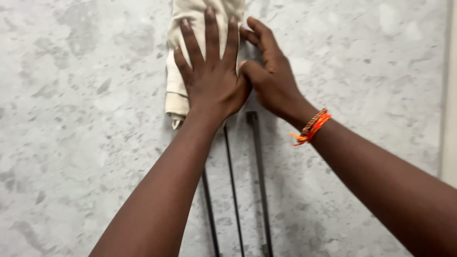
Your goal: The person wipes the exterior surface of a marble-patterned closet door using a white cloth. They clean the upper section, the area around the vertical metal handles, and the lower section of the door, moving the cloth in various directions to cover the surface.
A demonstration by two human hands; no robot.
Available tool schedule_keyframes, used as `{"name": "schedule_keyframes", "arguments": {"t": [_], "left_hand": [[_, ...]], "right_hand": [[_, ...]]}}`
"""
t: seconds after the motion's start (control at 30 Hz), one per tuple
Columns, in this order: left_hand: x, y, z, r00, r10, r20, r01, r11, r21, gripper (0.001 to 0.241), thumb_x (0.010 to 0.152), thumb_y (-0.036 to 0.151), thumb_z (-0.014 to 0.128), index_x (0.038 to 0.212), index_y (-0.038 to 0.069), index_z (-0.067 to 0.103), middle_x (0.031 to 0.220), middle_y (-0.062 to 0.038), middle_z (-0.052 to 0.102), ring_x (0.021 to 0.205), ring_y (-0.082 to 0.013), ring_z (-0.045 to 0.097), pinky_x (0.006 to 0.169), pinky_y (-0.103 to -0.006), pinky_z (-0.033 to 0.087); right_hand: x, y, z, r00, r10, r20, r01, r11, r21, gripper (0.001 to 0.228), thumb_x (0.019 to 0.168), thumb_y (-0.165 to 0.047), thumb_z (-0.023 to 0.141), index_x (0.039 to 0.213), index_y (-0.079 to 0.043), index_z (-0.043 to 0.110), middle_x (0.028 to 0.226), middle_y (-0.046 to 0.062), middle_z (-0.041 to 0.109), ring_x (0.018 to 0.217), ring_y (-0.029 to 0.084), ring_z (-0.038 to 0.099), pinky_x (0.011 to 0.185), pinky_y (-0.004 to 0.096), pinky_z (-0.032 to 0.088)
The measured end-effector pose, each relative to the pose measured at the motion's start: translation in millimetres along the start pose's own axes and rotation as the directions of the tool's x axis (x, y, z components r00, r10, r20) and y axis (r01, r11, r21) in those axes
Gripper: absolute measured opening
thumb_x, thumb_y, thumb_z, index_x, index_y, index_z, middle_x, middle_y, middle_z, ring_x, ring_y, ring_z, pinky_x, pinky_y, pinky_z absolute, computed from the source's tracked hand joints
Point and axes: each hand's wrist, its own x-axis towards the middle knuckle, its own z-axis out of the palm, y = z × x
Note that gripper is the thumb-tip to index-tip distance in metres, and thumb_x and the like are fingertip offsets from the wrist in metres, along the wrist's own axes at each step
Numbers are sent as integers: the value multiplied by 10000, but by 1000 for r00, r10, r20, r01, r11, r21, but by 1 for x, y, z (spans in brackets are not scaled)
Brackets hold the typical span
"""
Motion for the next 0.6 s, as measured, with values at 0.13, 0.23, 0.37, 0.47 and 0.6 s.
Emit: {"name": "schedule_keyframes", "arguments": {"t": [0.13,0.23,0.37,0.47,0.6], "left_hand": [[-8,28,-23,990,60,131,-43,991,-130,985,894,638,574,1667,225,123,1717,-109,-82,1555,-432,-132,1222,-671,-1],[-11,45,-32,978,31,205,-7,993,-116,1100,796,658,633,1645,226,82,1696,-135,-92,1533,-437,-131,1188,-674,-13],[-19,67,-10,990,82,119,-74,995,-74,1102,844,609,638,1663,147,63,1717,-174,-52,1546,-456,-93,1177,-679,31],[-26,85,-9,984,163,77,-150,977,-150,1074,853,600,645,1661,187,69,1715,-174,-16,1559,-448,-63,1197,-667,42],[-26,109,-29,963,164,212,-136,980,-143,1171,745,658,680,1638,225,59,1690,-192,-3,1522,-475,-75,1178,-681,29]], "right_hand": [[0,-14,-7,988,133,-77,-132,991,20,727,913,-141,640,1578,-65,356,1512,184,577,1428,272,549,1175,374,463],[-5,-1,-9,987,111,-116,-118,991,-56,691,921,-176,680,1551,-62,419,1486,181,610,1412,286,587,1178,390,479],[-10,-13,-10,986,95,-141,-122,972,-200,706,900,-199,726,1526,-53,435,1456,214,549,1366,332,576,1148,401,483],[-6,-25,-19,930,282,-233,-339,905,-257,783,830,-224,765,1500,-55,397,1375,241,474,1251,361,571,1051,401,502],[-4,-21,-34,844,465,-267,-520,832,-193,822,781,-179,740,1499,-81,352,1315,235,512,1143,337,634,942,387,565]]}}
